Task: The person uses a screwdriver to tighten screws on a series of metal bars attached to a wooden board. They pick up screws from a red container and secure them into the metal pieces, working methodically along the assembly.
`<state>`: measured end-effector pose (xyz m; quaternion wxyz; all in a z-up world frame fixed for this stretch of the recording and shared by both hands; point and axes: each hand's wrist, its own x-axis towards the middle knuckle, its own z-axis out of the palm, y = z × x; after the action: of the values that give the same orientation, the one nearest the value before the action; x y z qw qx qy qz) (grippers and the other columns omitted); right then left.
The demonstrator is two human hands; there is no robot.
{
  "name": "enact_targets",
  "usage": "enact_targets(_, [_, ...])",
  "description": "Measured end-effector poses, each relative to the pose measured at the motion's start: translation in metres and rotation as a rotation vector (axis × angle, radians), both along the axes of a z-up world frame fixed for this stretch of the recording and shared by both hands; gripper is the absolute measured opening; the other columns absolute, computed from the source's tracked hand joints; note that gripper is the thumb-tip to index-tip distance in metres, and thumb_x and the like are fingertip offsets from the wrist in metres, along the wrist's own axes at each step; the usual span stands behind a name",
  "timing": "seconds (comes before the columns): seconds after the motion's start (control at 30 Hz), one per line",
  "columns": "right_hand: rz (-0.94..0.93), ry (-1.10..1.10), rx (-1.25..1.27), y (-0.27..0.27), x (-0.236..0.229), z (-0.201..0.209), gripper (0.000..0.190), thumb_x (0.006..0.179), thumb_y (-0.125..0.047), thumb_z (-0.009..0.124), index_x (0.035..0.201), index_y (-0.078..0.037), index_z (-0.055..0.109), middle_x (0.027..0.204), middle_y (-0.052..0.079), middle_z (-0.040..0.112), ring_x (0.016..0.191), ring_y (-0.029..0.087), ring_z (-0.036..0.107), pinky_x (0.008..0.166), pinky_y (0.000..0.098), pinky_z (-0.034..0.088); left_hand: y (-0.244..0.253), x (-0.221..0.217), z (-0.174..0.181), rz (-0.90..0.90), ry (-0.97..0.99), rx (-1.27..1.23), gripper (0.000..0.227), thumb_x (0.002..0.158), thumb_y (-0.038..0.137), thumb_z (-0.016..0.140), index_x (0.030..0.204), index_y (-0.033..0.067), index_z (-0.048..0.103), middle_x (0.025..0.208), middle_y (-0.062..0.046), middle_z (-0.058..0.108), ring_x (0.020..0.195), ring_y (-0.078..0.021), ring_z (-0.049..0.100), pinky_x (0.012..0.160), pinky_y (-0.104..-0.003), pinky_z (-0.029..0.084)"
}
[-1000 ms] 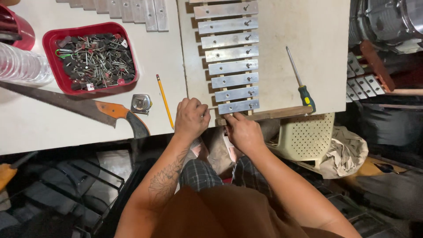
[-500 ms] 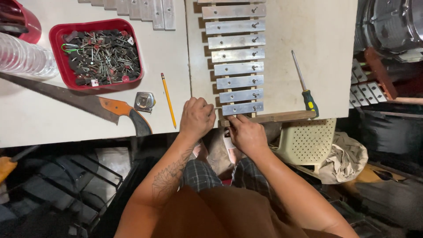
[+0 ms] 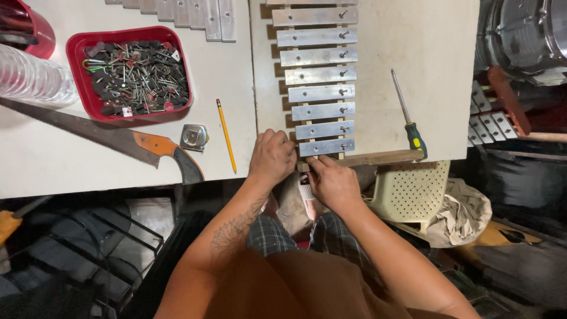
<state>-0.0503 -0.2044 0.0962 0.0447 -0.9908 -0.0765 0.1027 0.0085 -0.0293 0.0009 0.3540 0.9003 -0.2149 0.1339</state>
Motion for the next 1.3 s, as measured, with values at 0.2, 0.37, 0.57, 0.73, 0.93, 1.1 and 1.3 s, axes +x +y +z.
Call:
enact_targets(0.2, [0.005, 0.017, -0.005, 0.002, 0.001, 0.000, 0.032, 0.085, -0.042, 0.067, 0.116, -0.037, 0.071, 0.102, -0.008, 0.070, 0.076, 0.026, 0.076, 0.062, 0.0443, 0.064, 0.001, 0.006, 0.009, -0.071, 0.034, -0.024, 0.014, 0.073, 0.010, 0.068, 0.061, 0.0133, 0.063, 0.072, -0.002, 0.050, 0.072, -0.0274, 0.052, 0.067, -0.039, 0.043])
enact_targets(0.37, [-0.005, 0.032, 0.018, 0.003, 0.002, 0.004, 0.031, 0.086, -0.040, 0.066, 0.116, -0.035, 0.071, 0.100, -0.006, 0.069, 0.075, 0.028, 0.076, 0.062, 0.0447, 0.064, 0.003, 0.006, 0.010, -0.078, 0.046, -0.004, 0.013, 0.073, 0.012, 0.069, 0.062, 0.0159, 0.063, 0.072, -0.002, 0.052, 0.073, -0.0264, 0.052, 0.068, -0.039, 0.044])
enact_targets(0.57, [0.000, 0.031, 0.027, 0.004, 0.001, 0.010, 0.033, 0.086, -0.038, 0.067, 0.119, -0.035, 0.070, 0.100, -0.007, 0.068, 0.077, 0.026, 0.077, 0.063, 0.0432, 0.065, 0.006, 0.006, 0.015, -0.103, 0.077, 0.027, 0.006, 0.076, 0.010, 0.069, 0.073, 0.0140, 0.070, 0.073, -0.002, 0.055, 0.074, -0.0253, 0.055, 0.069, -0.037, 0.045])
enact_targets(0.73, [0.017, -0.122, 0.116, -0.005, -0.010, 0.014, 0.036, 0.088, -0.037, 0.069, 0.124, -0.036, 0.070, 0.112, -0.003, 0.070, 0.076, 0.030, 0.076, 0.062, 0.0446, 0.064, 0.021, -0.009, 0.014, -0.087, 0.071, 0.045, 0.017, 0.080, 0.015, 0.076, 0.096, 0.0114, 0.074, 0.082, -0.004, 0.059, 0.080, -0.0276, 0.059, 0.074, -0.039, 0.048])
enact_targets(0.93, [0.079, -0.378, 0.116, -0.040, -0.040, 0.005, 0.030, 0.084, -0.037, 0.077, 0.114, -0.037, 0.074, 0.119, -0.012, 0.072, 0.079, 0.018, 0.076, 0.064, 0.0312, 0.063, 0.028, -0.043, 0.018, -0.029, 0.069, -0.041, 0.025, 0.084, 0.008, 0.069, 0.108, 0.0078, 0.074, 0.086, -0.007, 0.059, 0.081, -0.0310, 0.061, 0.073, -0.040, 0.051])
enact_targets(1.1, [0.041, -0.409, 0.321, -0.090, -0.040, -0.017, 0.021, 0.086, -0.029, 0.081, 0.107, -0.029, 0.080, 0.111, -0.005, 0.074, 0.092, 0.020, 0.076, 0.073, 0.0297, 0.061, 0.013, -0.059, 0.029, -0.057, 0.162, -0.190, 0.039, 0.075, 0.004, 0.073, 0.114, 0.0050, 0.073, 0.093, -0.011, 0.066, 0.084, -0.0346, 0.067, 0.076, -0.042, 0.057])
enact_targets(1.3, [0.185, -0.523, 0.265, -0.130, -0.025, -0.023, 0.026, 0.084, -0.032, 0.083, 0.109, -0.024, 0.079, 0.117, 0.006, 0.068, 0.104, 0.031, 0.069, 0.086, 0.0417, 0.054, -0.003, -0.069, 0.026, 0.022, 0.241, -0.217, 0.039, 0.078, 0.010, 0.081, 0.116, 0.0050, 0.074, 0.098, -0.013, 0.070, 0.091, -0.0368, 0.071, 0.082, -0.045, 0.059])
